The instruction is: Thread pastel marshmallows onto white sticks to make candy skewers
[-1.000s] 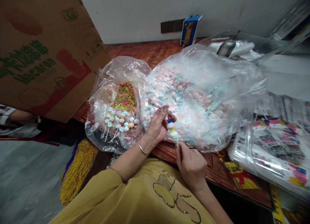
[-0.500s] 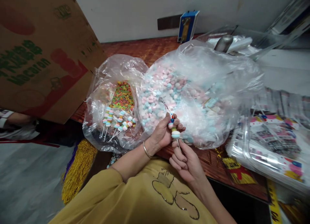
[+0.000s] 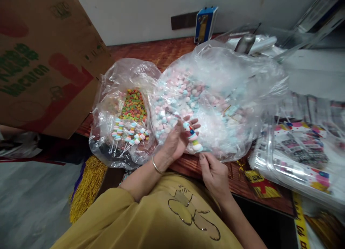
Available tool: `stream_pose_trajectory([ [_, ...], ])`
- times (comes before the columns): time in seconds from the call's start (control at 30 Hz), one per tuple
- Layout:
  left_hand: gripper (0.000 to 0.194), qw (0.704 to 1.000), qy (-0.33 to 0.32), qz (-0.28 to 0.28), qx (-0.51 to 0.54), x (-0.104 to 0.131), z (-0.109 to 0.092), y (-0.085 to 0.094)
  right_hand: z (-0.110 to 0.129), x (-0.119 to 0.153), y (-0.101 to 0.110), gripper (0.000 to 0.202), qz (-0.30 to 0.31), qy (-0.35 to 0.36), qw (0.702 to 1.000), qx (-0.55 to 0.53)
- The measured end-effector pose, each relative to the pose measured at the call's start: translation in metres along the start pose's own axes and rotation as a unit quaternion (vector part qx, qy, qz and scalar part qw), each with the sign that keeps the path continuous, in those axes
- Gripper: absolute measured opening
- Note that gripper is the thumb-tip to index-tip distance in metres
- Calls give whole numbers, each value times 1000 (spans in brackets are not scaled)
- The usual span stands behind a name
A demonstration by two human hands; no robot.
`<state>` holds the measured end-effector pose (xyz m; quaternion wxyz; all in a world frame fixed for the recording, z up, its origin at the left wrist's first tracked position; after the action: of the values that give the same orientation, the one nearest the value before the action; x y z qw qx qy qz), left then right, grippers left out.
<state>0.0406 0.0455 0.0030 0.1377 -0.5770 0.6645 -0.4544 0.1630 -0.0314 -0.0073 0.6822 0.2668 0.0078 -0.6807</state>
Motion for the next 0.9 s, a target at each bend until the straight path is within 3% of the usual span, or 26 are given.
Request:
stream_pose_trajectory([
  [0.07,49,999,-20,35,14,-2,-19,-5,-14,8,-12,33,19,-113,976,-187],
  [0.13,42,998,-18,54,8,-5,-31,-8,-18,18,-30,34,39,-205,911,-355],
  [0.2,32,998,-6,62,8,-7,-34,-12,-14,26,-48,34,64,-253,845,-467],
  [0.27,23,998,11,56,28,-10,-29,-15,-8,31,-59,35,80,-267,812,-513],
  [0.3,23,998,16,43,42,-11,-25,-15,-8,33,-61,35,76,-265,815,-509],
  [0.37,29,998,15,-1,62,-12,-17,-11,-10,32,-54,36,47,-241,869,-430],
  [0.43,35,997,2,-45,60,-10,-9,-8,-8,26,-34,34,5,-172,951,-258],
  [0.5,39,996,-4,-69,49,-7,1,-6,7,17,-15,30,-23,-64,997,-46],
  [0.6,44,997,7,-75,34,-4,13,-5,33,10,-6,24,-44,79,975,204],
  [0.67,44,996,-2,-81,30,-3,13,-3,39,9,-4,23,-60,120,945,297],
  [0.73,43,996,-11,-86,32,-3,10,-1,38,9,-3,22,-65,128,934,327],
  [0.8,43,996,-2,-77,36,-4,10,-1,31,9,-1,19,-59,105,949,292],
  [0.9,44,998,26,-45,46,-6,14,-5,9,8,1,21,-45,-9,995,84],
])
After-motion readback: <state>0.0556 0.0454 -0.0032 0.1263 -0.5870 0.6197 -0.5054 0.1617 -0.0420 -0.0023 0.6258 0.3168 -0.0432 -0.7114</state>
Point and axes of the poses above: each hand's wrist, its own x-axis away from the middle knuckle, its own y-axis out of the back of the hand, z = x × y, the point moved 9 cm from there along -x, towards the middle knuckle, and after that the axes turned 9 degrees about y, right-handed, at the moved point
